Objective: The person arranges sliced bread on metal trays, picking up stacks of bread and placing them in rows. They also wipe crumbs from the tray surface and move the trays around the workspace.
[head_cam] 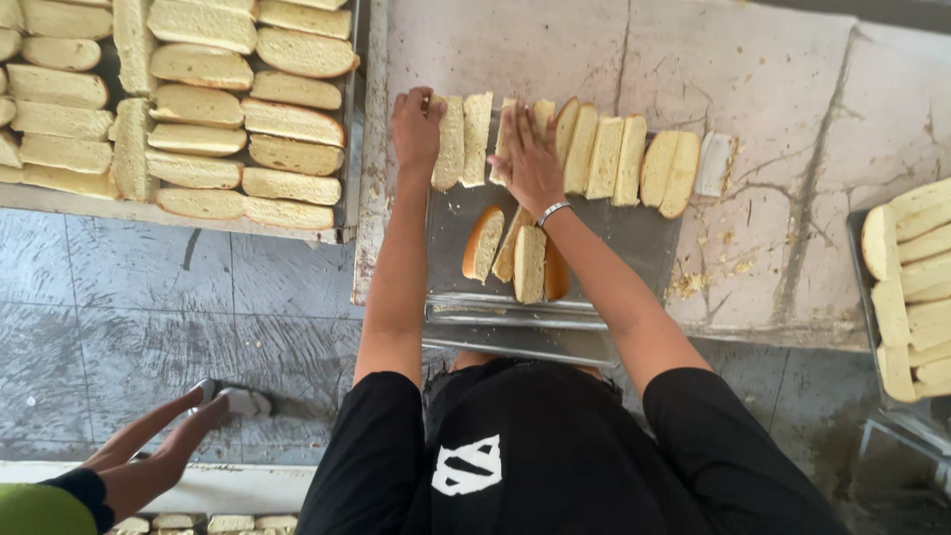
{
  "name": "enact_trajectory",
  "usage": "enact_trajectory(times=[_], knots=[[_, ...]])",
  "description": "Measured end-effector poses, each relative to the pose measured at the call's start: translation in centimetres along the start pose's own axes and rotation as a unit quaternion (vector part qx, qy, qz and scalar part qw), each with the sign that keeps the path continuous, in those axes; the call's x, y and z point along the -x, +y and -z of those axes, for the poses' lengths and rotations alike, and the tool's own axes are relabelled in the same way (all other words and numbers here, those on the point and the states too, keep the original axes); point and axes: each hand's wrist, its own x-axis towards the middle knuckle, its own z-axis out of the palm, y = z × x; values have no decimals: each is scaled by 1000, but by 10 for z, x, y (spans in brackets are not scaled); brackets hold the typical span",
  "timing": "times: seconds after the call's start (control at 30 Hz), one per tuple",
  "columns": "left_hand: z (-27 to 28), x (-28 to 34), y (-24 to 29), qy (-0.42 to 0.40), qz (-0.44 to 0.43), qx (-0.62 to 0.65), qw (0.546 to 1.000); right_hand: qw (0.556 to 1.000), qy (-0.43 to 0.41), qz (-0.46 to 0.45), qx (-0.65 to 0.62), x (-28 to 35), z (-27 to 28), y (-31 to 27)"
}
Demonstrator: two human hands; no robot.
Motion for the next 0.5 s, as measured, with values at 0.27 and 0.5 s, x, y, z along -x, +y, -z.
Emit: enact_trajectory(times=[0.27, 0.5], knots=[[9, 6, 23, -9, -41, 30, 999, 998, -19, 55, 17, -2, 9, -10], [25, 100, 44, 38, -160, -100, 981, 989, 82, -25, -116, 49, 18, -9]])
